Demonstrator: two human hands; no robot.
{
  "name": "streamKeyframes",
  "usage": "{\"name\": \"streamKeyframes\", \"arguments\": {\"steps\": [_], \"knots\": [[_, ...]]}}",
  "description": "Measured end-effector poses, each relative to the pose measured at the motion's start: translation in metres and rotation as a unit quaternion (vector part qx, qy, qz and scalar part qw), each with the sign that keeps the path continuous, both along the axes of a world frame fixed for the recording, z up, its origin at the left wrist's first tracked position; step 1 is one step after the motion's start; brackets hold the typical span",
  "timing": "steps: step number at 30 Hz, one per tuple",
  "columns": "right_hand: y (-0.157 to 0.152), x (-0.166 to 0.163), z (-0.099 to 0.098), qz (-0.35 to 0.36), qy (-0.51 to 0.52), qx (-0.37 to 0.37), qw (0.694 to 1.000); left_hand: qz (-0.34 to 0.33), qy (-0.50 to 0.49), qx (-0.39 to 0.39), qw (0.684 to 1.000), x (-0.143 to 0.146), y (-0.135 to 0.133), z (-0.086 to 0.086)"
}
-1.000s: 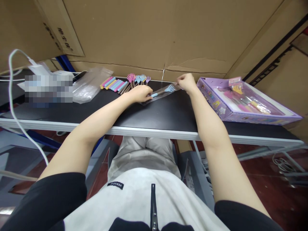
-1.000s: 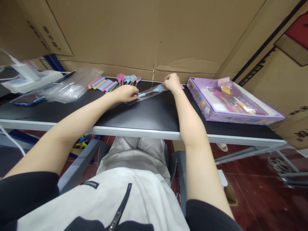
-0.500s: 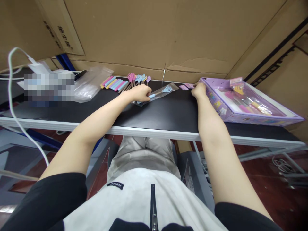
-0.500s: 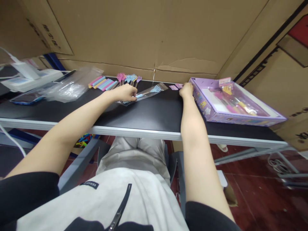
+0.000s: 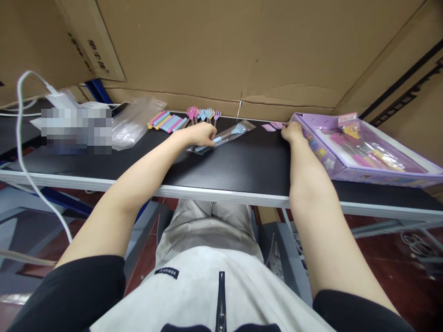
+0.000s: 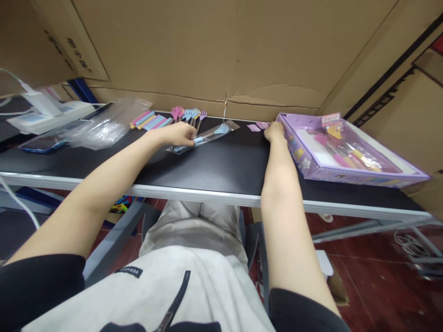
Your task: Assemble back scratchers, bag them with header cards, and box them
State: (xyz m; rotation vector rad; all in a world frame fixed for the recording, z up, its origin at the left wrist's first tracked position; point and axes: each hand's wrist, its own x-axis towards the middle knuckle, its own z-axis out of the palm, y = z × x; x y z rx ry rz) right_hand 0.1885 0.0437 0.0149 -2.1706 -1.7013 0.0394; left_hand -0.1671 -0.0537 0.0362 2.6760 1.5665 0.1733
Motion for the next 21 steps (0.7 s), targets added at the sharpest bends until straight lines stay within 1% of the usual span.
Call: {"name": "streamKeyframes", "arguments": {"steps": [7, 12, 17, 21], "knots": [[0.006, -0.005, -0.002, -0.013, -0.005, 0.021, 1.000, 0.007, 0.004, -0.014, 1.000, 0.001, -0.004, 0.005], [0.006, -0.007, -0.005, -0.016, 0.008, 0.037, 0.999, 0.004, -0.003, -0.010, 1.000, 0.002, -0.004, 0.004], [0.001, -0.011, -0.004, 0.002, -0.003, 0.032, 0.999, 0.007, 0.000, -0.012, 1.000, 0.001, -0.003, 0.002], [-0.003, -0.014, -0.001, 0.000, -0.008, 0.021, 1.000, 0.015, 0.001, -0.015, 1.000, 0.003, -0.004, 0.003]]}}
